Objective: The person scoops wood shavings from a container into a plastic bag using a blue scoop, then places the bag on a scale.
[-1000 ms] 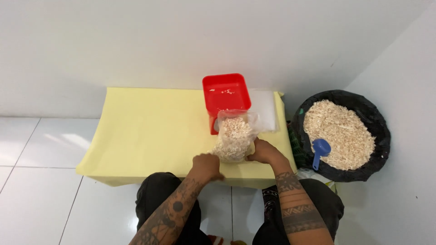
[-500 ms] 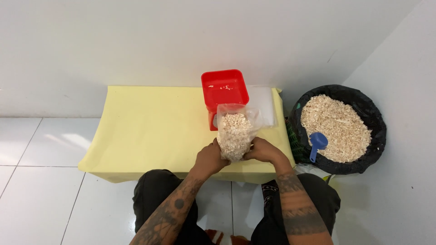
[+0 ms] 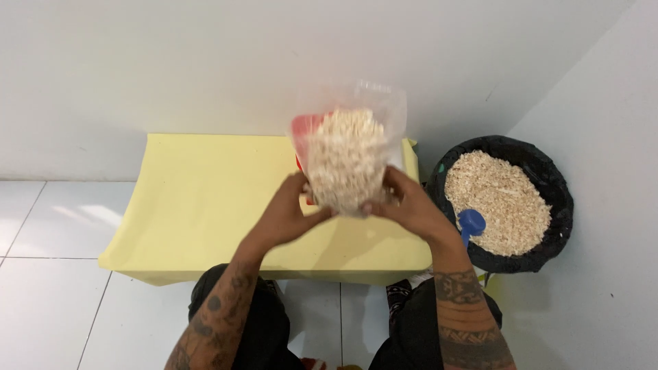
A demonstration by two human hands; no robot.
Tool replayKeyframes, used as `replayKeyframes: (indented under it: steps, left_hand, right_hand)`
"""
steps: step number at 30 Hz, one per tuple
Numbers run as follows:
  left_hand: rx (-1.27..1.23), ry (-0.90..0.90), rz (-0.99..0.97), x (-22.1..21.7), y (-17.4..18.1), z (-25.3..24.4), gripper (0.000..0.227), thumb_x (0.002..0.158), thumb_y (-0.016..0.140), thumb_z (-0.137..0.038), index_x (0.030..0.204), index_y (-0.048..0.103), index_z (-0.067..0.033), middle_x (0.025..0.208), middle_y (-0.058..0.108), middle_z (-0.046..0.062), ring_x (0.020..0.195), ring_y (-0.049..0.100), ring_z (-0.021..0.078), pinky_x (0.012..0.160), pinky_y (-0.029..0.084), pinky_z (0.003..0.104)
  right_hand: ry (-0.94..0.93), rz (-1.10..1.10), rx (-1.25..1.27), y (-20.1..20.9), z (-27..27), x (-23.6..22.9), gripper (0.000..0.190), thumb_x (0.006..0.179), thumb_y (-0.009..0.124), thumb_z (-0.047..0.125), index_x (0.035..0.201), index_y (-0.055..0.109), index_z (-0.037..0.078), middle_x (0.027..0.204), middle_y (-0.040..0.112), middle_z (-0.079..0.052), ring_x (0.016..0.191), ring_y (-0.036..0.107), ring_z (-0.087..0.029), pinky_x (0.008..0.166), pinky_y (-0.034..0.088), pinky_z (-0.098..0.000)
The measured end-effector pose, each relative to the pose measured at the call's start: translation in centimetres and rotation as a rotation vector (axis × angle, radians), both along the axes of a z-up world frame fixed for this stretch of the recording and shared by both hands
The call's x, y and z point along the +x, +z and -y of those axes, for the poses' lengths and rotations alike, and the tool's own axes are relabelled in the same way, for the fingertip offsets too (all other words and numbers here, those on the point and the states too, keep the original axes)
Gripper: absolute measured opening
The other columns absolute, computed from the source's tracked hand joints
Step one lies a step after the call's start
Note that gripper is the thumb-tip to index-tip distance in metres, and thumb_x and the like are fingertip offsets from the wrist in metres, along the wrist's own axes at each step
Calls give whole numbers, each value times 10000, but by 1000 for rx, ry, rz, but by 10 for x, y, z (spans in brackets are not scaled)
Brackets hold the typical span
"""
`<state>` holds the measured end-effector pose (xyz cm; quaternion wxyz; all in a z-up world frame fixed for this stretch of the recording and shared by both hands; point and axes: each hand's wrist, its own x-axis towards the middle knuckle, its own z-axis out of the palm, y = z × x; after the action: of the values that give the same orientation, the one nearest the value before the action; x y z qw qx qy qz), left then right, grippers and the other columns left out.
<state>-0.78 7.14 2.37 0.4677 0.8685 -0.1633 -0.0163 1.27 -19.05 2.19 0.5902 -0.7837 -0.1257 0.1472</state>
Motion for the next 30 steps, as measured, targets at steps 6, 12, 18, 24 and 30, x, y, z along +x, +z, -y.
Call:
replayKeyframes:
  steps: [6,12,18,24,30]
  left_hand:
    - [-346,42,116,77,-3,2,802,770,764,-116,1485,421,4,1349,563,315,1323,498,521,1141,386,581]
    - [-543,85,53,113,-34,10,751,799,595,-83,1531,427,-84,1376,562,167,1339,472,314,1180,312,540]
    - [-780,228,-171,97,7,30,881,849,468,-235,1626,150,33,1647,188,338,1536,151,480,1256,112,525]
    - [-567,314,-203,99,4,42,830,1005,286,-663,1568,352,-57,1600,336,291,1515,261,434,1267,151,517]
    - [-502,435,-208,97,0,47,897,999,216,-724,1580,348,-53,1637,301,239,1546,212,378,1284,77,480]
  right_hand:
    - [-84,206,92,-5,-21,72,789,853,858,398,1457,496,43,1389,576,-233,1380,479,-472,1139,384,-591]
    - [-142,203,194,-49,-46,100,757,788,906,197,1417,510,52,1353,617,-227,1250,588,-430,1045,477,-563]
    - [-259,102,-244,-37,-62,95,753,747,849,503,1346,535,173,1368,649,-118,1292,601,-364,1092,481,-518]
    - [-201,254,-222,-50,-65,107,724,729,832,236,1375,574,33,1286,672,-242,1222,611,-482,1046,487,-595]
    - [-194,422,-145,-43,-66,104,764,699,835,181,1378,541,-6,1256,644,-260,1201,608,-495,1001,489,-606]
